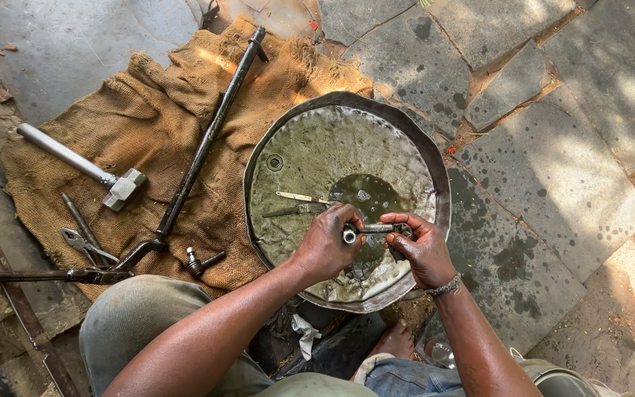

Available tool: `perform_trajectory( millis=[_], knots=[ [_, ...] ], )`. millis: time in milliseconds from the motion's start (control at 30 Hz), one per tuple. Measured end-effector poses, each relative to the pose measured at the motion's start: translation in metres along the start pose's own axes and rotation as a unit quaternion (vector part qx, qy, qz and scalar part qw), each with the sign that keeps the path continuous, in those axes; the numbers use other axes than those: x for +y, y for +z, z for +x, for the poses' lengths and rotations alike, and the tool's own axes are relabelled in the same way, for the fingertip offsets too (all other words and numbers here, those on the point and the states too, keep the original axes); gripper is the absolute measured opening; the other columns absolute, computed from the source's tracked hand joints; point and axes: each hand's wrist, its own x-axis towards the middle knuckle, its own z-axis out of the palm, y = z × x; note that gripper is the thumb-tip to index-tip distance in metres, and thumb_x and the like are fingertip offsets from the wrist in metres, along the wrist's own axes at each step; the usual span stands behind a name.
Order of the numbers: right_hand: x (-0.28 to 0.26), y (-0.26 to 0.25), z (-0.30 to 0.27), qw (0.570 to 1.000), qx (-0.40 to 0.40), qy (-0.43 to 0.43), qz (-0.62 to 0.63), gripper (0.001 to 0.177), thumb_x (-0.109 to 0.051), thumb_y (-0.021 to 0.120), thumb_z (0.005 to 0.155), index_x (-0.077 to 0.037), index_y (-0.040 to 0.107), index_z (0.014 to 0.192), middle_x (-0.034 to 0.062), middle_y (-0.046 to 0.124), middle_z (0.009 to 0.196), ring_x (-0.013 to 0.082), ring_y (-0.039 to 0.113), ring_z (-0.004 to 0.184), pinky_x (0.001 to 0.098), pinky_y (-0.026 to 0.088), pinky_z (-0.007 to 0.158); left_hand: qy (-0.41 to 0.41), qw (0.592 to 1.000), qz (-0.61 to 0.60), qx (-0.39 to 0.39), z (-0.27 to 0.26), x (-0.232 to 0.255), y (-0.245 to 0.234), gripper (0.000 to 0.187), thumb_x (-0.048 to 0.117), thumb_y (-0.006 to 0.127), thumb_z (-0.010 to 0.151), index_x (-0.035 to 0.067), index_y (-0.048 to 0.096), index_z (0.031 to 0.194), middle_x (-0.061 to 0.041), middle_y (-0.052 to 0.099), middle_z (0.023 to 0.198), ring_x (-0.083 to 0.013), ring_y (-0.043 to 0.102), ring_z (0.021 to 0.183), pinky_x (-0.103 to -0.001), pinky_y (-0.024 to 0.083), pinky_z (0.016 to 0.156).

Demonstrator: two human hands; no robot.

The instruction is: The person cleans a small mechanical metal part by rubbing it with their hands in a basin filled with dark liquid, then uses a thin metal tool to scrape residue from the part.

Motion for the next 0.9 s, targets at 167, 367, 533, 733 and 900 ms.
perform_trajectory(
  millis=[167,367,533,733,900],
  knots=[
    [-0.005,0.006,-0.003,0.990,0.022,-0.021,-0.136,0.031,-0.007,0.081,0.085,-0.006,0.074,0.116,0.0008,0.070,0.092,0.0039,0.057,0.070,0.0206,0.049,0.059,0.028,0.999,-0.012,0.023,-0.002,0.001,0.000,0.020,0.010,0.076,0.080,0.005,0.062,0.095,-0.011,0.061,0.096,-0.0250,0.066,0.090,-0.039,0.055,0.079],
    [-0.009,0.016,-0.004,0.945,0.026,-0.177,-0.273,0.022,-0.009,0.082,0.086,-0.005,0.076,0.107,0.0025,0.073,0.104,0.0094,0.065,0.089,0.0251,0.053,0.076,0.019,1.000,-0.005,0.022,-0.002,-0.003,0.004,0.019,0.015,0.076,0.083,0.004,0.064,0.092,-0.013,0.064,0.089,-0.0261,0.067,0.087,-0.041,0.054,0.079],
    [-0.017,0.019,-0.006,0.938,0.017,-0.184,-0.292,0.014,-0.010,0.081,0.087,-0.005,0.076,0.100,0.0055,0.074,0.105,0.0135,0.071,0.095,0.0289,0.058,0.080,0.031,0.999,0.000,0.028,-0.002,-0.004,0.002,0.019,0.015,0.075,0.081,0.003,0.065,0.091,-0.014,0.065,0.088,-0.0273,0.068,0.086,-0.042,0.055,0.077],
    [-0.016,0.018,-0.003,0.958,0.067,0.002,-0.280,0.013,-0.016,0.073,0.095,-0.006,0.075,0.103,0.0060,0.076,0.088,0.0132,0.067,0.079,0.0293,0.055,0.070,0.020,1.000,-0.011,0.005,-0.004,0.001,0.001,0.019,0.014,0.078,0.079,0.004,0.066,0.091,-0.011,0.065,0.088,-0.0243,0.068,0.083,-0.039,0.055,0.075],
    [-0.010,0.006,0.001,0.987,0.054,-0.040,-0.148,0.014,-0.013,0.071,0.098,-0.001,0.073,0.104,0.0072,0.076,0.095,0.0103,0.067,0.086,0.0258,0.055,0.076,0.041,0.999,-0.029,-0.002,-0.003,0.001,0.000,0.019,0.010,0.078,0.078,0.004,0.065,0.090,-0.009,0.062,0.086,-0.0222,0.065,0.081,-0.037,0.054,0.073]
  ],
)
